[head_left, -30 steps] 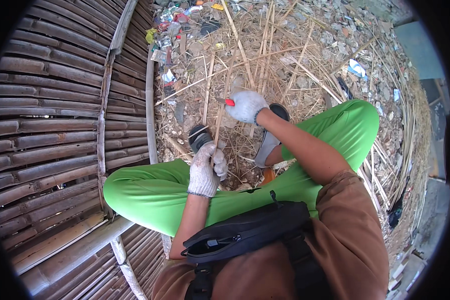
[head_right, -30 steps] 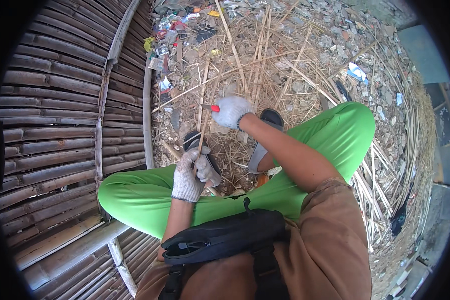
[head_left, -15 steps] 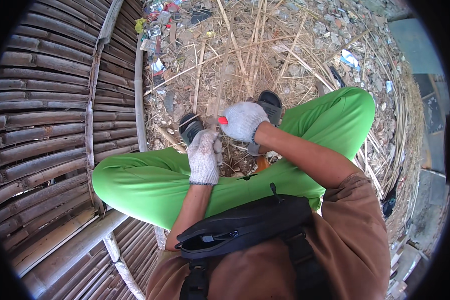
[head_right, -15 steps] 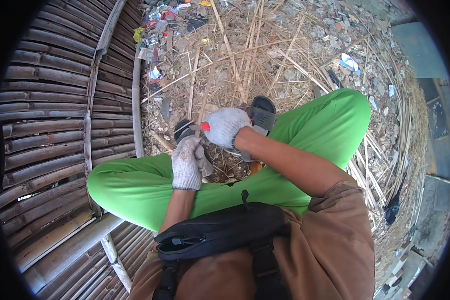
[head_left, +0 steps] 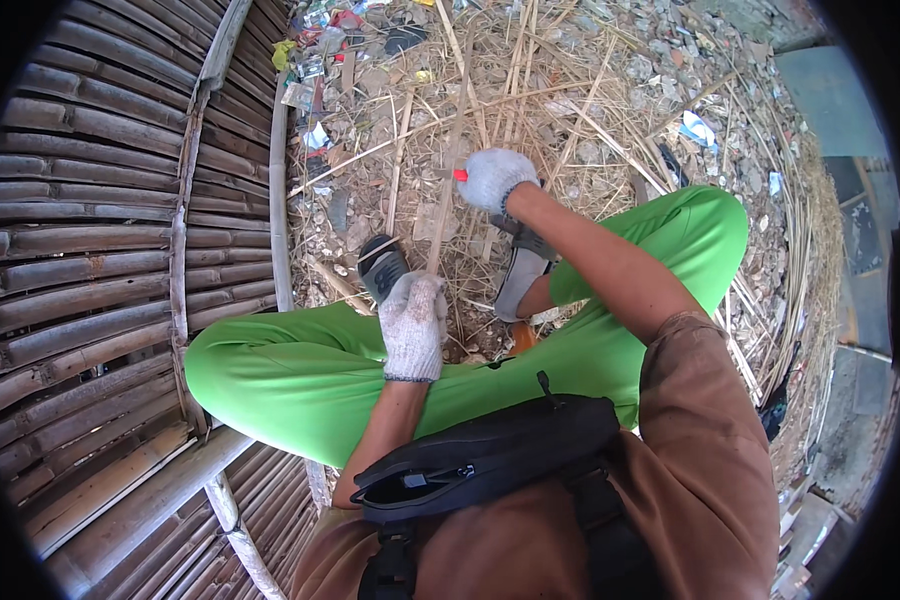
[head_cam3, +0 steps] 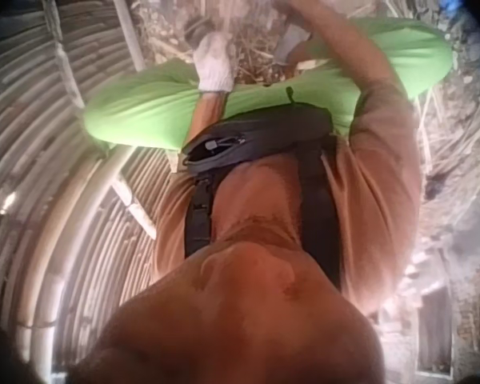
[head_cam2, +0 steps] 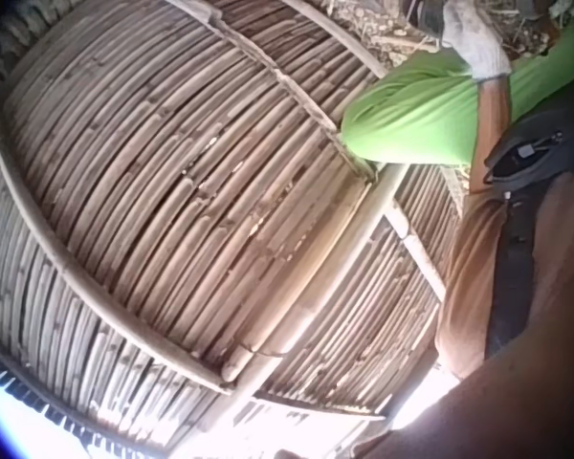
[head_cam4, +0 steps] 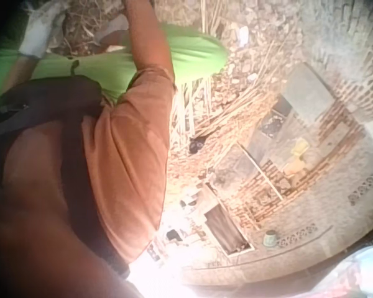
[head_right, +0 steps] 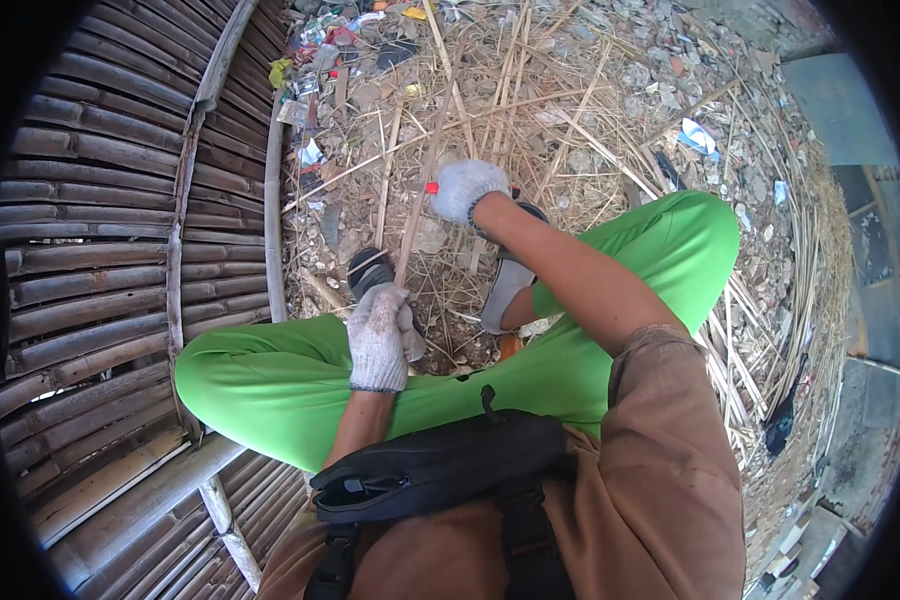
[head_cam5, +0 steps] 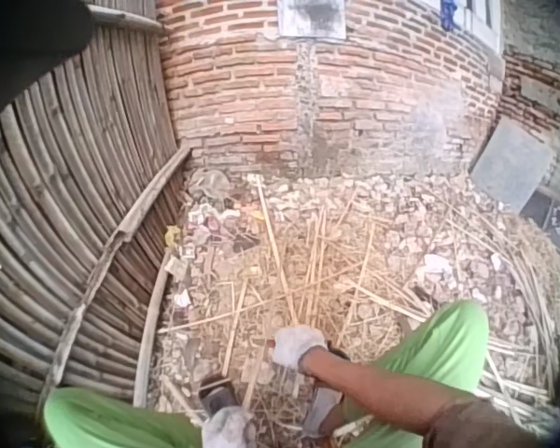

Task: The person strips thin layers off a bamboo rod with a knife. They hold the rod with one gloved hand and shave the material by running the blade along its length while seated in a workshop.

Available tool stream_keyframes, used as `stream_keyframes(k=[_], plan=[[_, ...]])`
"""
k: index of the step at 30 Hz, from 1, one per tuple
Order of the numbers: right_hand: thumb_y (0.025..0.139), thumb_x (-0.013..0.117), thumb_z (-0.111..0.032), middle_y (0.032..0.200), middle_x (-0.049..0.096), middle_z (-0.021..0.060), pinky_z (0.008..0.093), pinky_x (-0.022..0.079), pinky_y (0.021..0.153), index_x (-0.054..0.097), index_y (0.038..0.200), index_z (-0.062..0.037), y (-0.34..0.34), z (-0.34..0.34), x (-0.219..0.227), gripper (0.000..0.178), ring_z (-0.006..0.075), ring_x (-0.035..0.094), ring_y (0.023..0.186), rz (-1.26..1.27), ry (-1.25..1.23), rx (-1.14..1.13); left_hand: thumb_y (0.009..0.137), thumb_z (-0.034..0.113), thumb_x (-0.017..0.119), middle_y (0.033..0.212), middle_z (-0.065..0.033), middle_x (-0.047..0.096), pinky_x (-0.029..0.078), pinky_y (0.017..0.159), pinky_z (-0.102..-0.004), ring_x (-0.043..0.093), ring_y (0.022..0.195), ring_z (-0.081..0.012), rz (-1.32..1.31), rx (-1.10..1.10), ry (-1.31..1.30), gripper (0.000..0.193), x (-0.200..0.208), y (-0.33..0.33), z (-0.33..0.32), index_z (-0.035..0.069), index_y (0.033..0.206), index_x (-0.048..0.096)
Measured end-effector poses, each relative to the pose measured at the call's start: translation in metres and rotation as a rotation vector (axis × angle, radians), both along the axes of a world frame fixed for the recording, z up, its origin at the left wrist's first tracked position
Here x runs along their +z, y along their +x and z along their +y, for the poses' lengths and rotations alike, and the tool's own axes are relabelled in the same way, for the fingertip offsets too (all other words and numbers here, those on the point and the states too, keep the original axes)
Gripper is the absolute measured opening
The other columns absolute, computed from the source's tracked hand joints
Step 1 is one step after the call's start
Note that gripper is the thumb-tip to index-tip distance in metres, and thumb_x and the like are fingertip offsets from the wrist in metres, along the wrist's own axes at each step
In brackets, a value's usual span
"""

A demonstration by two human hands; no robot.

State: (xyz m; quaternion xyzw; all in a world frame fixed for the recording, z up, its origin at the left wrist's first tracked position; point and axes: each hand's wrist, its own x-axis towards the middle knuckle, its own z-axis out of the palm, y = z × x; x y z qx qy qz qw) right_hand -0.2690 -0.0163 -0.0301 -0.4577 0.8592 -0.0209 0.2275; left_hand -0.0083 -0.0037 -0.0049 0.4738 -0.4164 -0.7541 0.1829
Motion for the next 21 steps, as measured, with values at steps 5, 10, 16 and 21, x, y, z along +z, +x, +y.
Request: stream_keyframes(k=[5,10,16,21], plan=[[0.094,0.059,-0.041,0.121,0.077,0.0205,0.0505,0.059,0.097,0.080,0.116,-0.0080,-0.040,-0.025,-0.022,0.045,0.0375,0.074,0.113,0.005,0.011,-0.107,0.103,0.020,0.065,0.063,-0.0003,0.054,0.034,0.039,-0.0266,0.044,0.044,-0.0094,0.029,0.045,0.093,0.016,0.002,0.000,-0.002,0.005,0.101,0.068],[0.095,0.058,-0.042,0.123,0.076,0.0198,0.0505,0.059,0.097,0.080,0.118,-0.0090,-0.041,-0.044,-0.035,0.046,0.0384,0.074,0.115,0.003,-0.024,-0.131,0.104,0.022,0.063,0.063,-0.0001,0.052,0.035,0.038,-0.0282,0.043,0.043,-0.0104,0.111,0.060,0.146,0.018,-0.010,0.006,-0.011,0.004,0.103,0.066],[0.094,0.061,-0.041,0.109,0.078,0.0236,0.0492,0.062,0.085,0.079,0.109,-0.0033,-0.050,-0.040,-0.093,0.045,0.0383,0.077,0.102,-0.113,-0.130,-0.373,0.105,0.020,0.062,0.068,-0.0013,0.056,0.040,0.042,-0.0274,0.049,0.048,-0.0104,-0.006,-0.036,0.054,0.017,0.001,-0.003,-0.007,0.004,0.108,0.064],[0.101,0.059,-0.041,0.084,0.073,0.0197,0.0446,0.061,0.068,0.070,0.089,-0.0016,-0.061,-0.015,-0.111,0.043,0.0372,0.075,0.080,-0.687,-0.246,-0.296,0.103,0.017,0.063,0.071,-0.0011,0.058,0.038,0.042,-0.0258,0.046,0.047,-0.0103,0.087,0.015,0.074,0.014,0.005,-0.008,0.003,0.005,0.110,0.065]])
